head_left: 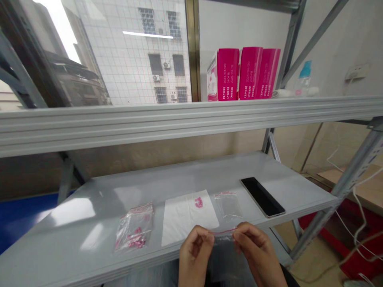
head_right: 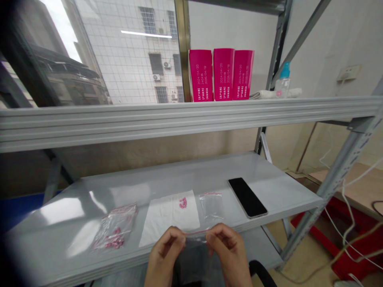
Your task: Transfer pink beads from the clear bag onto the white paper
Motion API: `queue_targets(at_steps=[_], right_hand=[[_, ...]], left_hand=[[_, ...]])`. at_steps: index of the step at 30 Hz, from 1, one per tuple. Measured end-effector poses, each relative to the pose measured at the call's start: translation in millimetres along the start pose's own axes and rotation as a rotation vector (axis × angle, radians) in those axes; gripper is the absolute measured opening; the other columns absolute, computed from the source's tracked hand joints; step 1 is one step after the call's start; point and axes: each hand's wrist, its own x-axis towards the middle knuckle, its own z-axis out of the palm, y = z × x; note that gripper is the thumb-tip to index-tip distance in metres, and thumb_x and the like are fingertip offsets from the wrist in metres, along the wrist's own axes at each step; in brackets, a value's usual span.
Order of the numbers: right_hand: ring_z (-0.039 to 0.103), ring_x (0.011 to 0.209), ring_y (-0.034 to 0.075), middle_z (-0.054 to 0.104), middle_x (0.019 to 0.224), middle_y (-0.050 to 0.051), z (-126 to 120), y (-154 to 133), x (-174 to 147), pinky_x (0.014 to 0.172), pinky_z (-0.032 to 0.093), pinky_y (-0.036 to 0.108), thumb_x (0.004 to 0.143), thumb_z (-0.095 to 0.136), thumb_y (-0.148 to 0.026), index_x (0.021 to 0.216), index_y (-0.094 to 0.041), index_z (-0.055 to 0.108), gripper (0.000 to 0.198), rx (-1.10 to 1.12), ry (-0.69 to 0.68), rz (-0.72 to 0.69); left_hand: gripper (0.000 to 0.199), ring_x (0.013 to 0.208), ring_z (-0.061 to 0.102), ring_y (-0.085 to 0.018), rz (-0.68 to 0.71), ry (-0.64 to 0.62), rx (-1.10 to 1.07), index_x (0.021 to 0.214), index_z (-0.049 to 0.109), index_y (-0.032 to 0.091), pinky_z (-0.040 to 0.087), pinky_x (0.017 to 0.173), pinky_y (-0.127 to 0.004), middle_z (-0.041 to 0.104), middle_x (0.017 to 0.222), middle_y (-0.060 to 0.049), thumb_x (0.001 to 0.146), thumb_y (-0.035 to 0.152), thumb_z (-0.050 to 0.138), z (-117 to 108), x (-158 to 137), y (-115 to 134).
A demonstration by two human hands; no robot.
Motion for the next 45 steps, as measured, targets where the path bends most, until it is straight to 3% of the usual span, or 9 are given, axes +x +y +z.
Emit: queue_targets(at_steps=[4,6,16,22,27,32,36,41,45], right_hand=[[0.046,0.055,0.013,0.053,0.057,-0.002,-3,11,3,0.054,0.037,0.023,0.081,0.075,-0.047,0.065,-0.019,0.066,0.034,-0.077,-0.036,-0.048],[0.047,0.056,0.012,0.055,0.059,-0.001,-3,15,3,0.053,0.037,0.022,0.082,0.074,-0.046,0.068,-0.019,0.067,0.031,-0.098,-0.061,-0.074],[0.052,0.058,0.013,0.061,0.065,0.001,2,22,0,0.052,0.041,0.020,0.085,0.071,-0.044,0.075,-0.020,0.067,0.027,-0.136,-0.107,-0.133],[0.049,0.056,0.013,0.058,0.065,0.000,3,18,0,0.050,0.040,0.021,0.085,0.070,-0.047,0.074,-0.020,0.065,0.029,-0.176,-0.121,-0.121],[0.046,0.055,0.011,0.050,0.060,-0.002,7,6,-1,0.048,0.038,0.019,0.084,0.070,-0.049,0.071,-0.019,0.062,0.034,-0.155,-0.061,-0.109],[0.057,0.059,0.014,0.065,0.067,0.002,9,1,-3,0.053,0.048,0.021,0.079,0.076,-0.051,0.076,-0.020,0.072,0.031,-0.113,-0.084,-0.043],[0.061,0.061,0.015,0.069,0.069,0.003,4,-3,-2,0.056,0.049,0.021,0.081,0.075,-0.045,0.074,-0.022,0.074,0.024,-0.157,-0.075,-0.083],[0.067,0.068,0.019,0.073,0.072,0.004,-11,-21,17,0.063,0.053,0.023,0.083,0.073,-0.042,0.076,-0.023,0.077,0.021,-0.316,-0.165,-0.118],[0.070,0.077,0.023,0.075,0.081,0.008,-20,-30,52,0.069,0.056,0.027,0.083,0.068,-0.042,0.077,-0.020,0.079,0.026,-0.424,-0.131,-0.260]], left_hand=[[0.038,0.072,0.060,-0.018,-0.020,-0.206,0.013,0.088,0.072,0.021,0.047,0.068,-0.025,0.067,0.075,-0.002,0.076,0.057,0.074,1,5,-7],[0.033,0.076,0.064,-0.020,-0.011,-0.249,0.062,0.086,0.076,0.021,0.049,0.072,-0.026,0.072,0.079,-0.005,0.076,0.052,0.075,3,8,-11],[0.030,0.061,0.056,-0.015,0.030,-0.145,0.104,0.062,0.073,0.019,0.043,0.061,-0.023,0.063,0.060,-0.001,0.080,0.044,0.074,3,8,-8],[0.022,0.068,0.064,-0.019,0.013,-0.212,0.112,0.075,0.082,0.023,0.049,0.068,-0.026,0.074,0.069,-0.005,0.077,0.044,0.076,1,12,-6],[0.027,0.065,0.064,-0.018,-0.052,-0.141,0.064,0.070,0.081,0.021,0.049,0.065,-0.024,0.074,0.065,-0.005,0.071,0.048,0.079,3,12,-7],[0.024,0.061,0.063,-0.016,0.084,-0.152,0.115,0.066,0.080,0.022,0.049,0.063,-0.022,0.072,0.063,-0.003,0.076,0.043,0.077,2,11,-5],[0.020,0.067,0.066,-0.017,0.115,-0.169,0.167,0.072,0.081,0.023,0.050,0.067,-0.023,0.074,0.067,-0.004,0.079,0.041,0.075,5,11,-2],[0.033,0.075,0.069,-0.020,0.112,-0.195,0.147,0.069,0.079,0.020,0.051,0.074,-0.025,0.076,0.072,-0.005,0.085,0.046,0.067,16,22,5],[0.049,0.065,0.066,-0.021,0.121,-0.159,0.234,0.068,0.077,0.015,0.050,0.062,-0.026,0.072,0.063,-0.005,0.085,0.055,0.056,34,54,6]])
